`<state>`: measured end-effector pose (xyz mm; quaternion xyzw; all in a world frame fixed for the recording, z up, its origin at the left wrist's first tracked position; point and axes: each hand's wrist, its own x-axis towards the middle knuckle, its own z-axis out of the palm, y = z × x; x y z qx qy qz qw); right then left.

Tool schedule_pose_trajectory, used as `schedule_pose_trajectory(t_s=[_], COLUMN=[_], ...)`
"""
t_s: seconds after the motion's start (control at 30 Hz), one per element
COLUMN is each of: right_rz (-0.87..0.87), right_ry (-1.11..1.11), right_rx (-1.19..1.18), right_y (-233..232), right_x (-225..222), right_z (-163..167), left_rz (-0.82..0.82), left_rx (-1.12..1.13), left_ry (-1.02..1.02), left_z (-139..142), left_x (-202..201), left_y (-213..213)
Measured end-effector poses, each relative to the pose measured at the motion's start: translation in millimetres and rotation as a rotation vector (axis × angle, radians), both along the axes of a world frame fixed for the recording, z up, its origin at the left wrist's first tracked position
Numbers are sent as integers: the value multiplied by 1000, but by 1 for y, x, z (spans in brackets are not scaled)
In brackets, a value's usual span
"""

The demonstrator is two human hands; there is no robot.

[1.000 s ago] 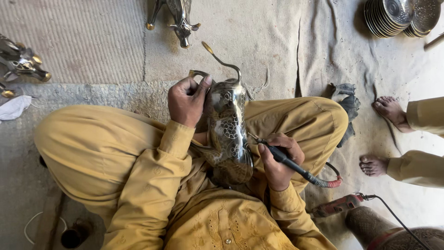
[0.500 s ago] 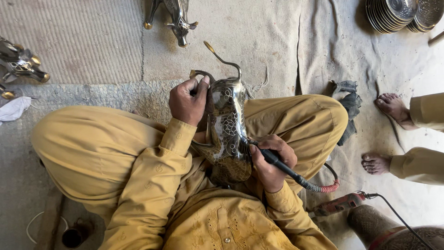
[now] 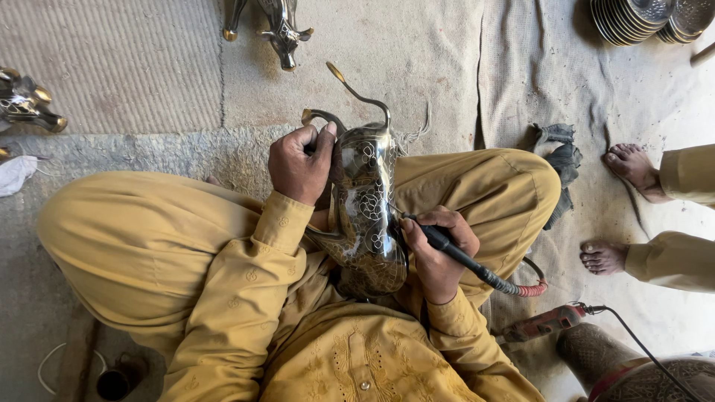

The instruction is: The person sits cross-legged on the floor holding a silver metal bull figurine against their body. They use a hand engraving tool to carve decorative patterns into the figurine's surface, steadying and rotating the figure with their other hand as they work on different areas.

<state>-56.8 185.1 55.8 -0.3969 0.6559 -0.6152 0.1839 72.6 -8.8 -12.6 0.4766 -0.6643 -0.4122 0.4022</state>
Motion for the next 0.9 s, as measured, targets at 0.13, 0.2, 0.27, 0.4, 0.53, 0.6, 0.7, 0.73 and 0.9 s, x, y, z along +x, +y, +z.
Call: schedule_pose_trajectory(t_s=[0.13,0.2,0.27,0.4,0.53,0.6,0.7,0.73,0.9], right_rz=[21,38,45,59,74,90,67,51,25], right_ry=[-9,1,-23,-49,-78,-83,42,35,58], right_rx=[6,-9,-22,-50,-64,-77,-45,-25,44], right_y=[3,4,5,7,9,10,10,10,10], right_x=[-1,-2,-3,-4,-5,-5,-6,-5,-7], right_z=[-1,-2,-3,-5,-6,-6,-6,-6,-6], left_rz=[-8,-4,-4,0,0,8,5,4,-13], left_rx=[0,-8,-5,7,3,7,13,10,7], left_ry=[15,13,5,5,18,8,16,17,32], left_z=[-1,-1,-2,-2,0,1,2,2,2], left_x=[1,1,1,0,0,0,0,0,-1], left_y=[0,0,0,-1,0,0,0,0,0])
